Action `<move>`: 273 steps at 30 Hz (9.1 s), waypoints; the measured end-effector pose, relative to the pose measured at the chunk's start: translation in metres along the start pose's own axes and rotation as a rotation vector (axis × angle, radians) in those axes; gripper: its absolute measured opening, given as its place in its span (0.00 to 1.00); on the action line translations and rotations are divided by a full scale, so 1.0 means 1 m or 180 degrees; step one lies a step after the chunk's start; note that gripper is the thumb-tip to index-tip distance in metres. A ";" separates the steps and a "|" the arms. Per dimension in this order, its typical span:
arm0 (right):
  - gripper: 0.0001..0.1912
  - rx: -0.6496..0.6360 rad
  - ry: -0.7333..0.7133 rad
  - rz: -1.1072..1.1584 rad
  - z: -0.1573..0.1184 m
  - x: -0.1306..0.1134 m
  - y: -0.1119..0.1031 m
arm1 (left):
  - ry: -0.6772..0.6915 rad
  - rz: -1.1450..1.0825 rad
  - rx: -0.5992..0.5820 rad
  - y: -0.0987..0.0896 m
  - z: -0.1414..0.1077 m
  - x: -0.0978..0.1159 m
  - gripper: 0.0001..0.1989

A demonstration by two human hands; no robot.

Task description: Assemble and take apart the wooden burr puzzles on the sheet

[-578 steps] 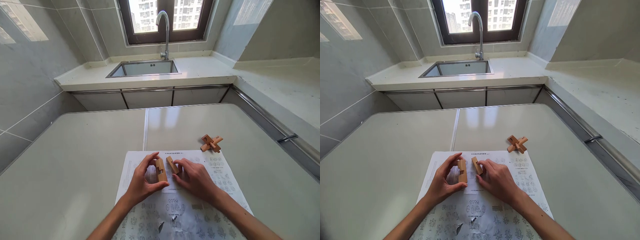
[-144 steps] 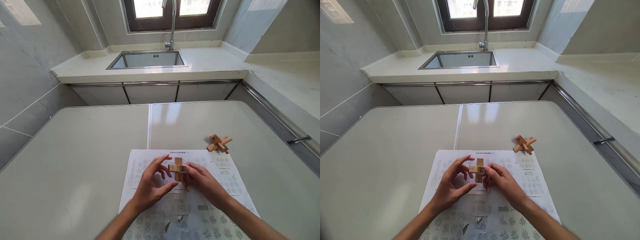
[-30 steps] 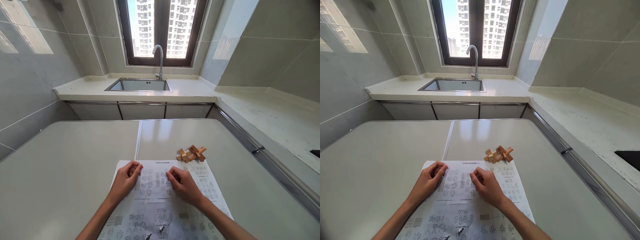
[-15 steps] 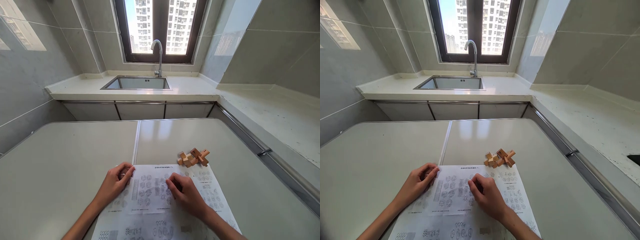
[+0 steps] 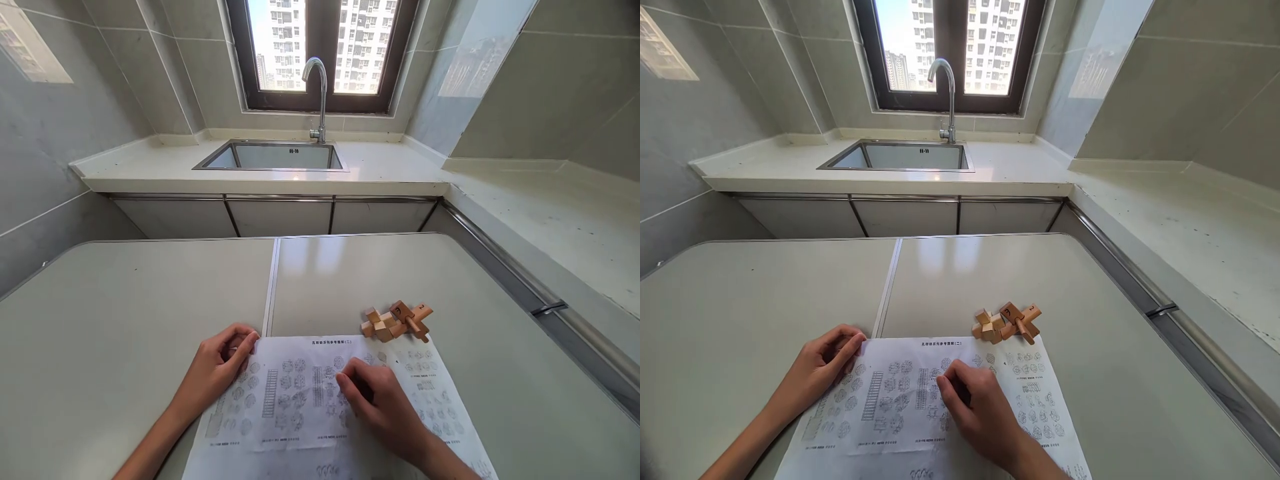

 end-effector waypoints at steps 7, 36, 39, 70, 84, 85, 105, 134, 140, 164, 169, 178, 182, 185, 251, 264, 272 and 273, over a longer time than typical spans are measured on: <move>0.21 -0.0033 0.0060 0.0140 -0.001 0.001 0.001 | 0.0136 0.0167 0.0040 0.003 -0.005 0.003 0.23; 0.33 0.0605 0.0976 0.4178 0.017 0.016 -0.035 | -0.0025 0.0395 -0.0052 0.001 -0.006 0.005 0.24; 0.33 0.0396 0.0962 0.4842 0.018 0.019 -0.040 | -0.0044 0.0409 -0.0044 0.001 -0.006 0.005 0.24; 0.26 0.0434 0.0675 0.5962 0.021 0.031 -0.059 | 0.0014 0.0137 -0.0115 0.005 -0.007 0.000 0.22; 0.24 0.0590 0.0649 0.5440 0.018 0.025 -0.061 | 0.0089 0.0188 -0.0067 0.005 -0.007 0.005 0.21; 0.23 0.0585 0.0635 0.5339 0.018 0.025 -0.061 | 0.0101 0.0204 -0.0064 0.005 -0.008 0.006 0.21; 0.18 0.0009 0.0600 0.2037 -0.003 0.030 -0.012 | 0.0307 0.0457 -0.0087 0.006 -0.010 0.011 0.21; 0.11 0.0169 -0.1884 -0.1294 -0.030 -0.026 0.039 | 0.1056 -0.0504 -0.0346 0.092 -0.093 0.031 0.46; 0.10 0.0143 -0.1998 -0.1239 -0.031 -0.026 0.039 | 0.1072 -0.0745 -0.0457 0.087 -0.092 0.037 0.43; 0.09 0.0025 -0.1866 -0.0757 -0.027 -0.029 0.027 | 0.2235 -0.0115 0.0230 0.058 -0.086 0.065 0.45; 0.10 -0.0009 -0.2080 -0.0991 -0.030 -0.033 0.022 | 0.2238 -0.0308 0.0013 0.059 -0.088 0.066 0.46; 0.10 -0.0286 -0.2063 -0.1154 -0.035 -0.025 0.030 | 0.2256 -0.0336 -0.0285 0.064 -0.090 0.059 0.47; 0.11 -0.0417 -0.1929 -0.1159 -0.037 -0.024 0.032 | 0.2429 -0.0266 -0.0294 0.064 -0.091 0.062 0.41; 0.10 -0.0484 -0.1911 -0.1178 -0.040 -0.023 0.034 | 0.2506 -0.0223 -0.0311 0.065 -0.091 0.063 0.37; 0.16 0.0040 -0.1524 -0.1362 -0.025 -0.025 0.023 | 0.2262 0.0140 0.0404 0.062 -0.088 0.065 0.45; 0.25 0.0178 -0.1594 -0.1323 -0.026 -0.025 0.022 | 0.2277 0.0401 0.0587 0.059 -0.085 0.065 0.42; 0.20 -0.0048 -0.1187 0.0177 -0.023 -0.040 0.007 | 0.1998 0.0418 0.0626 0.057 -0.083 0.065 0.44; 0.17 -0.0070 -0.1125 0.0302 -0.023 -0.040 0.006 | 0.1949 0.0399 0.0567 0.057 -0.083 0.064 0.44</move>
Point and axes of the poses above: each hand's wrist, its own z-axis towards the middle knuckle, its own y-axis out of the palm, x = y × z, the point moved 4 cm from there along z, towards the middle knuckle, and after that the axes turned 3 degrees about x, right-handed, at the moved point
